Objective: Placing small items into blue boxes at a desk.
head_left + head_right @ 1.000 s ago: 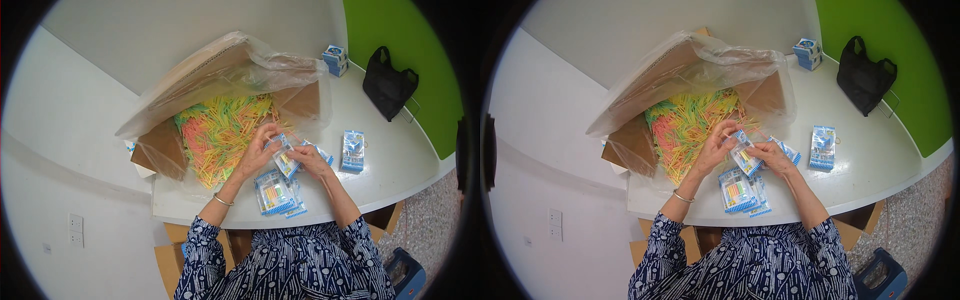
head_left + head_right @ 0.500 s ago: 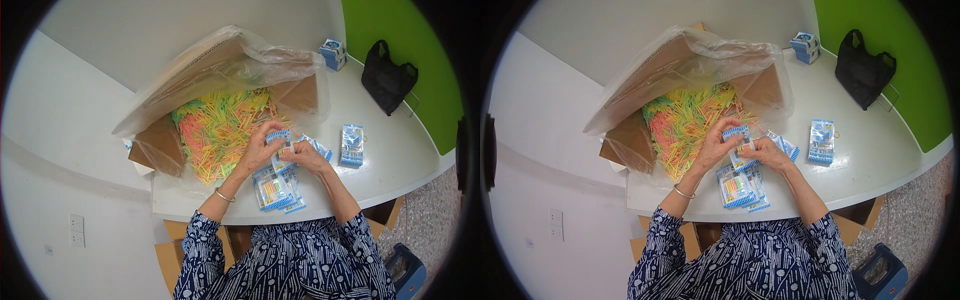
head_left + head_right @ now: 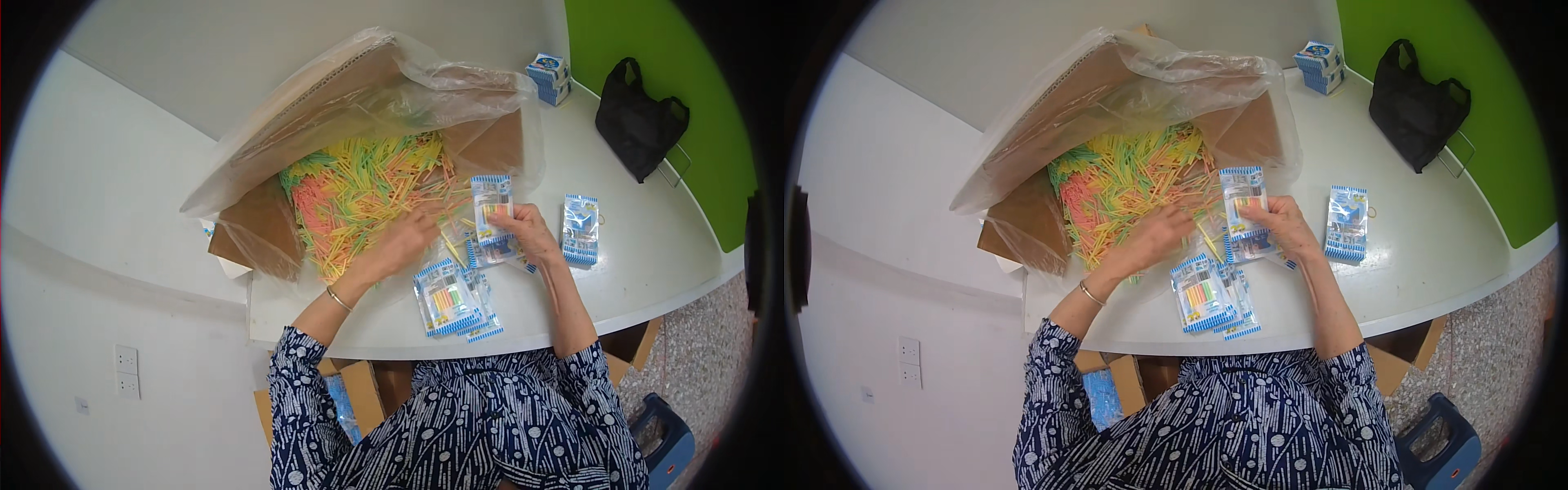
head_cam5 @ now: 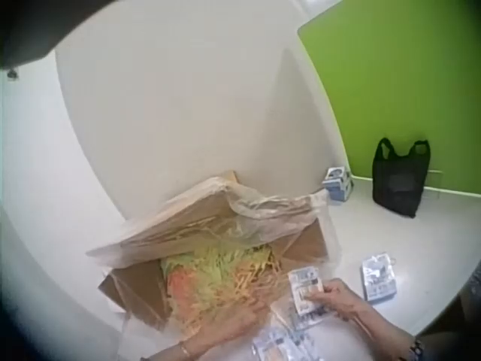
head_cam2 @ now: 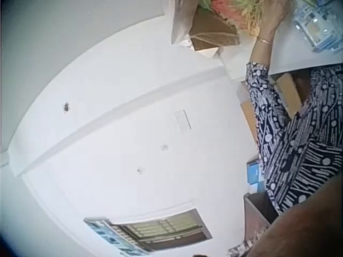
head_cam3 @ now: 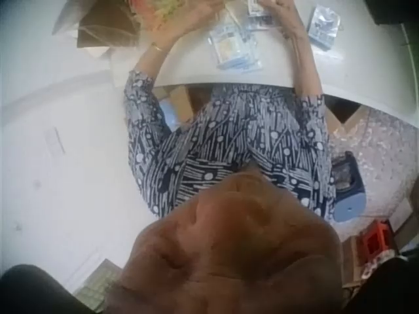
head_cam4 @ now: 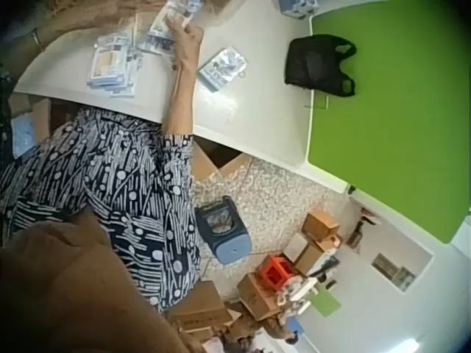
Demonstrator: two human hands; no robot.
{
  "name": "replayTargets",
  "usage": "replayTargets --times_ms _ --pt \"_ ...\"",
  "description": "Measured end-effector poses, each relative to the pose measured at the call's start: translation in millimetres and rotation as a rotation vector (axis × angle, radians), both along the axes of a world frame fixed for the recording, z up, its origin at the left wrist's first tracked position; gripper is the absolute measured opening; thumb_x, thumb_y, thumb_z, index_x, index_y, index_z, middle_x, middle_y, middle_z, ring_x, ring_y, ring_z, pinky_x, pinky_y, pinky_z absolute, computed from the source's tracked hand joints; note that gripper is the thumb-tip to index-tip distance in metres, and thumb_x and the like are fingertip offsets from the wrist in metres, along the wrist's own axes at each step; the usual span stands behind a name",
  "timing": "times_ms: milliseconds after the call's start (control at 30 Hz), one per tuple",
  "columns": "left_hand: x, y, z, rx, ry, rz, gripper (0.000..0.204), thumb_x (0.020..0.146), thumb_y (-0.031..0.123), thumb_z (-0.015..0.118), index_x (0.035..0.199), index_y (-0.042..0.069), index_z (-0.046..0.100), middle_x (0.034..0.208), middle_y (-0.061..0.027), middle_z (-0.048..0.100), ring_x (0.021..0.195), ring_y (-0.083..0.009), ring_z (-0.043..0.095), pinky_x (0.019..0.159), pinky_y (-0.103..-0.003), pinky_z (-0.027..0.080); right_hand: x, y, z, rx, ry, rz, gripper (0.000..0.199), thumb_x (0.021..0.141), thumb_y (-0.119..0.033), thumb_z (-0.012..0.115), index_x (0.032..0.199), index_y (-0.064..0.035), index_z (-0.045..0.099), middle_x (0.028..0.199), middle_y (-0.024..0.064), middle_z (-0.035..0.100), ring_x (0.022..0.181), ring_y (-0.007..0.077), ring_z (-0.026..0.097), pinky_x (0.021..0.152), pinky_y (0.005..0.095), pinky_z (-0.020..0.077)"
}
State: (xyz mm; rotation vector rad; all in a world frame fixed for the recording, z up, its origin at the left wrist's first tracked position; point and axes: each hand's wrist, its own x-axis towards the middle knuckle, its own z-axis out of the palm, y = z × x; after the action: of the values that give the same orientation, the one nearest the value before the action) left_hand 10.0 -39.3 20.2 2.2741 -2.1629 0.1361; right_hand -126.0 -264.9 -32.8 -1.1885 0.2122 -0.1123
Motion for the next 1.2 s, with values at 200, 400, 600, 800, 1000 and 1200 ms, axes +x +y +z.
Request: replayTargets --times_ms 200,400,600,800,1000,1200 --pt "-9.2 0.0 -6.7 0.078 -0.168 -0.083 0.017 0.075 0.009 0.052 0.090 0.001 0.055 0.092 -0.0100 0.048 0.093 -0.0222 0.047 0.081 -0.032 0.039 0.6 11.6 3.3 0.080 0.046 0.085 0.027 0.084 -0.024 0.069 0.097 -0.0013 0.068 0.083 0.0034 0.067 0.070 0.0079 0.062 0.058 0.0228 0.0525" --pt "-2.9 5.5 -10.9 0.137 -0.275 -0.165 0.019 0.076 0.010 0.052 0.093 0.001 0.056 0.091 -0.0089 0.050 0.091 -0.0207 0.048 0.081 -0.031 0.039 -2.1 17.0 6.4 0.061 0.059 0.101 0.028 0.084 -0.025 0.069 0.098 -0.0014 0.067 0.086 0.0039 0.067 0.073 0.0087 0.063 0.058 0.0227 0.0547" --pt "4.7 6.3 -13.1 0.123 -0.323 -0.201 0.025 0.076 0.012 0.053 0.099 0.001 0.055 0.087 -0.0061 0.052 0.088 -0.0199 0.050 0.079 -0.031 0.040 -3.9 19.4 5.6 0.022 0.038 0.110 0.028 0.084 -0.023 0.069 0.100 0.0000 0.066 0.089 0.0062 0.067 0.071 0.0108 0.064 0.058 0.0243 0.0553" --pt "12.9 0.2 6.2 -0.409 0.121 0.179 0.035 0.080 0.000 0.059 0.114 0.002 0.052 0.084 -0.0063 0.059 0.073 -0.0175 0.055 0.062 -0.029 0.043 0.2 16.3 0.2 -0.106 0.062 0.150 0.027 0.083 -0.023 0.069 0.095 0.0023 0.068 0.084 0.0073 0.068 0.071 0.0107 0.064 0.057 0.0232 0.0542" --pt "-3.8 -31.1 41.9 -0.795 1.157 0.480 0.028 0.089 0.006 0.059 0.117 0.004 0.051 0.087 0.0012 0.059 0.078 -0.0038 0.054 0.065 -0.020 0.043 -1.6 20.9 4.6 -0.120 0.089 0.218 0.032 0.083 -0.029 0.070 0.088 0.0025 0.070 0.079 0.0048 0.068 0.066 0.0082 0.061 0.055 0.0210 0.0518" --pt "-22.8 -42.2 39.6 -0.754 1.268 0.420 0.024 0.090 0.006 0.058 0.114 0.003 0.052 0.088 0.0008 0.059 0.080 -0.0055 0.055 0.071 -0.020 0.044 -1.4 22.5 2.0 -0.124 0.051 0.272 0.031 0.082 -0.029 0.071 0.087 0.0019 0.070 0.075 0.0041 0.066 0.065 0.0071 0.060 0.055 0.0223 0.0500"
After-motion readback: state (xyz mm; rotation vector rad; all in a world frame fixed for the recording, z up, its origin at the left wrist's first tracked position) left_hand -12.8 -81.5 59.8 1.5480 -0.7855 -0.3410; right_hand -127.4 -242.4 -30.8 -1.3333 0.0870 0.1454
